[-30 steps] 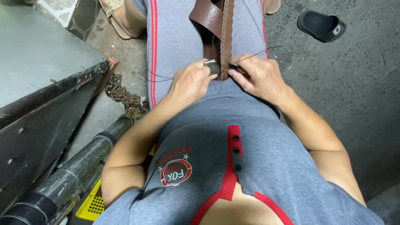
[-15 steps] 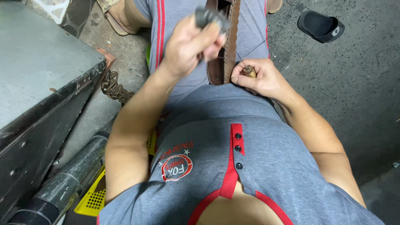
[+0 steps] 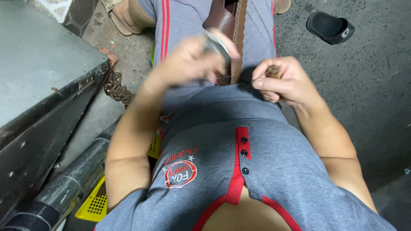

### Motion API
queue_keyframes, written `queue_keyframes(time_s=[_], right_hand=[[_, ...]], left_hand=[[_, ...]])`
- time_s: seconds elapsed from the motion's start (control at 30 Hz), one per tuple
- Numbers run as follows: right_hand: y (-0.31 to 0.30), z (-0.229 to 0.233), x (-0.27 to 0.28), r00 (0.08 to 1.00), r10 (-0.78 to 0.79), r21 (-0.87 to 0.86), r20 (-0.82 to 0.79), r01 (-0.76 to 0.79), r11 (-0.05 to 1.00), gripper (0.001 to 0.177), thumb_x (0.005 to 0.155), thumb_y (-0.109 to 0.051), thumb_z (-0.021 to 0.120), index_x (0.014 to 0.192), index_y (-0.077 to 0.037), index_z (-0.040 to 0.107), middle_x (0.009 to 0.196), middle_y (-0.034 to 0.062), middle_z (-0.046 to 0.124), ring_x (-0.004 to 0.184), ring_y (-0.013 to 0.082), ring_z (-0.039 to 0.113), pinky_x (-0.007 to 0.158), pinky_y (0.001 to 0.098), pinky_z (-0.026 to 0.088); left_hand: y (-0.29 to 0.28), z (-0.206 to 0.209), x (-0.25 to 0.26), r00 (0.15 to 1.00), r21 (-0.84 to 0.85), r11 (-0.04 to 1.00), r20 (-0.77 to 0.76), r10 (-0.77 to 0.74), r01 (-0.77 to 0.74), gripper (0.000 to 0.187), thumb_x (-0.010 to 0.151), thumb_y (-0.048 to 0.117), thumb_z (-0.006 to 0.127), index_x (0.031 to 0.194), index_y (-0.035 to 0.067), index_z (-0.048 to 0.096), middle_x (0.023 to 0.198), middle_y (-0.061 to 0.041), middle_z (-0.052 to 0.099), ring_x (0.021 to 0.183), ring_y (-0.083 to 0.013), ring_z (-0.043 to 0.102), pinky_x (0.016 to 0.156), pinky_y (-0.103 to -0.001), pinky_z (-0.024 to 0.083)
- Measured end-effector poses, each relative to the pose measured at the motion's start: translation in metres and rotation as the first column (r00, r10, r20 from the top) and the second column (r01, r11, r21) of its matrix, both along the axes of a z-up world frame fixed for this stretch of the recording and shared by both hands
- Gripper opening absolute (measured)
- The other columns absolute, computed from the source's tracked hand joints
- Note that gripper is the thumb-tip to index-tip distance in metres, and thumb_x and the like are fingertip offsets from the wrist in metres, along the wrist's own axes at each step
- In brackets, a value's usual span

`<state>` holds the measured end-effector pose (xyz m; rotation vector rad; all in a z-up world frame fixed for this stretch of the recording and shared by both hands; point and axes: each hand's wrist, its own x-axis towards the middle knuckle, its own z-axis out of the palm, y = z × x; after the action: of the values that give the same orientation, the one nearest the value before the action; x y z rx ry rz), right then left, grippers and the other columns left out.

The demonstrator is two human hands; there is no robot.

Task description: The person sits on a low stool and sews a brown leather sandal resting on their lap. They use a stitching awl to pierce the leather and pull a dark thread through the holes to stitch the sole to the upper. The person finishes the stitching and places the sandal on the floor.

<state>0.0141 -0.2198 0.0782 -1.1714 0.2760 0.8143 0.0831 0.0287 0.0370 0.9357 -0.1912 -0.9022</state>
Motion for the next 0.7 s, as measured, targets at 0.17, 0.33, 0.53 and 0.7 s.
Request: queue_keyframes(time_s=[0.17,0.33,0.53,0.7], right_hand=[[-0.013,0.009,0.010,0.594,0.348,-0.459,0.726,0.041,0.887,0.034,0.092,-0.017,0.064,0.114,0.009,0.063,0.106,0.0236,0.060,0.095,0.0347,0.060,0.083,0.0420,0.047],[-0.021,0.030,-0.011,0.384,0.706,-0.754,0.595,-0.037,0.656,0.036,0.102,-0.014,0.046,0.136,0.000,0.050,0.116,0.0206,0.060,0.101,0.0334,0.059,0.087,0.0415,0.046],[-0.018,-0.001,-0.029,0.381,0.917,-0.979,0.113,-0.114,0.168,0.048,0.099,-0.031,0.046,0.147,-0.033,0.041,0.088,0.0043,0.057,0.074,0.0297,0.061,0.046,0.0454,0.050],[-0.016,-0.008,-0.029,0.359,0.920,-0.981,0.158,-0.051,0.188,0.047,0.100,-0.029,0.047,0.147,-0.033,0.042,0.085,0.0028,0.056,0.066,0.0297,0.060,0.045,0.0438,0.050]], left_hand=[[0.002,-0.030,-0.040,0.952,0.140,0.973,0.220,-0.211,0.183,0.021,0.093,0.014,0.063,0.109,0.000,0.065,0.098,-0.010,0.061,0.079,-0.0198,0.068,0.065,-0.035,0.061],[0.127,0.008,-0.010,0.860,0.499,0.703,0.236,0.452,-0.506,0.011,0.098,0.012,0.057,0.094,0.003,0.062,0.083,-0.007,0.063,0.064,-0.0121,0.060,0.053,-0.022,0.051],[0.103,0.033,-0.048,0.450,0.449,-0.129,0.743,-0.495,-0.884,0.040,0.101,0.017,0.084,0.114,-0.008,0.056,0.124,-0.022,0.056,0.113,-0.0388,0.045,0.102,-0.055,0.023],[0.011,0.008,-0.061,0.355,0.299,0.771,0.929,-0.103,-0.562,0.041,0.092,0.023,0.072,0.114,-0.010,0.061,0.122,-0.024,0.057,0.116,-0.0400,0.053,0.105,-0.048,0.038]])
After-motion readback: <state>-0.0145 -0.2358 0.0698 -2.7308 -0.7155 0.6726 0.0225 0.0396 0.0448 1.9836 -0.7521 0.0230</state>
